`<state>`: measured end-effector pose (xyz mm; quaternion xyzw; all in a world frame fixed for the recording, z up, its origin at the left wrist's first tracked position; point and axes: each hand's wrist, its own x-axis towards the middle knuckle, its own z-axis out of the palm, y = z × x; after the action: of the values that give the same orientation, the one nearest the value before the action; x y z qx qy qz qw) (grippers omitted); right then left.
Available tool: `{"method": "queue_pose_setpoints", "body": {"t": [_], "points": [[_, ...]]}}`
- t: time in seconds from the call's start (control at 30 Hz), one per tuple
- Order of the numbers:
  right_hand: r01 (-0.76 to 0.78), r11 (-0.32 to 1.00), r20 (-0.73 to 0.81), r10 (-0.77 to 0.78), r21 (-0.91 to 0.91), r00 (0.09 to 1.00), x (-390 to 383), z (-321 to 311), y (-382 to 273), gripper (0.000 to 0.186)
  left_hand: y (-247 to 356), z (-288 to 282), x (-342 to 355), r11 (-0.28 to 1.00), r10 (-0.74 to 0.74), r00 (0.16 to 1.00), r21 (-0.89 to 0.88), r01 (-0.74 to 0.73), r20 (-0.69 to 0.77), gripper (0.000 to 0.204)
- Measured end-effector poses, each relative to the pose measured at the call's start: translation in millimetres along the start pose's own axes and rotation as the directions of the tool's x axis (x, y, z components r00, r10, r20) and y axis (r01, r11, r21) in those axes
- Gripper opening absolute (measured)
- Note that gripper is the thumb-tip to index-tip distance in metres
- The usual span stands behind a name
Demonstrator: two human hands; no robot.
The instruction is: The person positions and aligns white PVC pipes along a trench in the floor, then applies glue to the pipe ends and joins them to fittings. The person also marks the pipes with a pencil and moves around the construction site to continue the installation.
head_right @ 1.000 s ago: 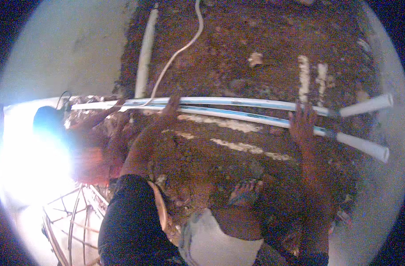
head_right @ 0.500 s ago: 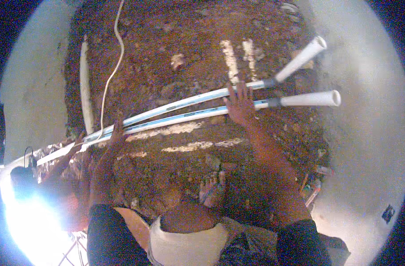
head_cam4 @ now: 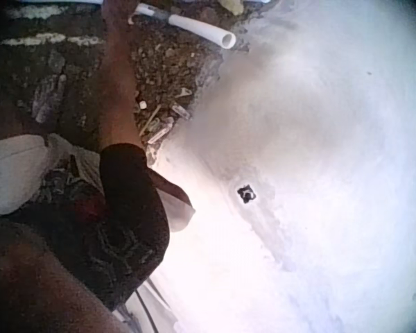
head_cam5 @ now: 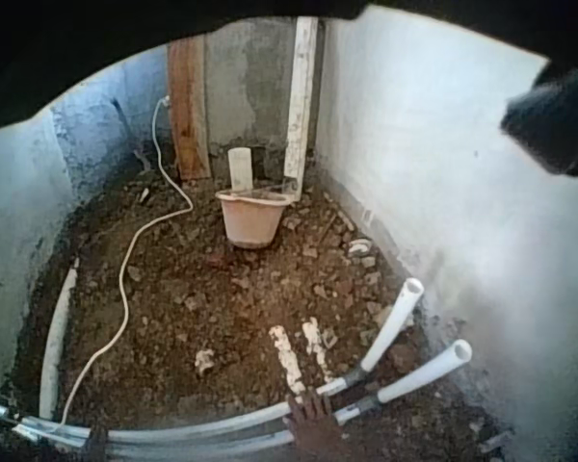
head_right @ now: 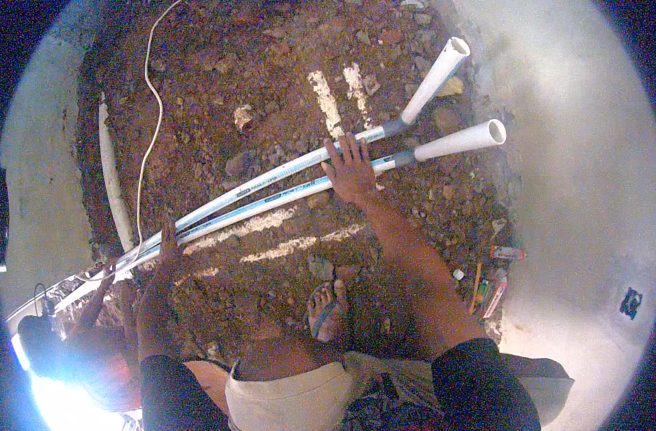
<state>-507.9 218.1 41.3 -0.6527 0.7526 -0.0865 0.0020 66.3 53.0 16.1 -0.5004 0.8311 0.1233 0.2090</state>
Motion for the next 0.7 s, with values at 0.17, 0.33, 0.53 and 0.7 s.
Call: {"method": "queue_pose_setpoints", "body": {"t": [0.17, 0.33, 0.53, 0.7], "points": [[0.073, 0.997, 0.213, -0.074, 0.015, 0.974, 11, -2, -10, 0.049, -17, 5, -13, 0.998, 0.06, 0.998, 0.006, -0.06, -0.033, 0.092], [-0.001, 0.995, 0.026, 0.004, -0.097, 1.0, 0, 5, -7, 0.055, -4, -1, 10, 0.982, 0.14, 0.99, 0.133, -0.137, -0.012, 0.09], [0.047, 0.99, -0.012, -0.049, -0.134, 0.999, -2, 23, -1, 0.056, 6, -9, -8, 0.986, 0.121, 0.992, 0.121, -0.118, -0.02, 0.088], [-0.002, 0.98, 0.105, 0.023, -0.197, 0.994, 0, 17, -7, 0.055, 16, -20, -10, 0.99, 0.086, 0.995, 0.11, -0.091, 0.042, 0.091]]}}
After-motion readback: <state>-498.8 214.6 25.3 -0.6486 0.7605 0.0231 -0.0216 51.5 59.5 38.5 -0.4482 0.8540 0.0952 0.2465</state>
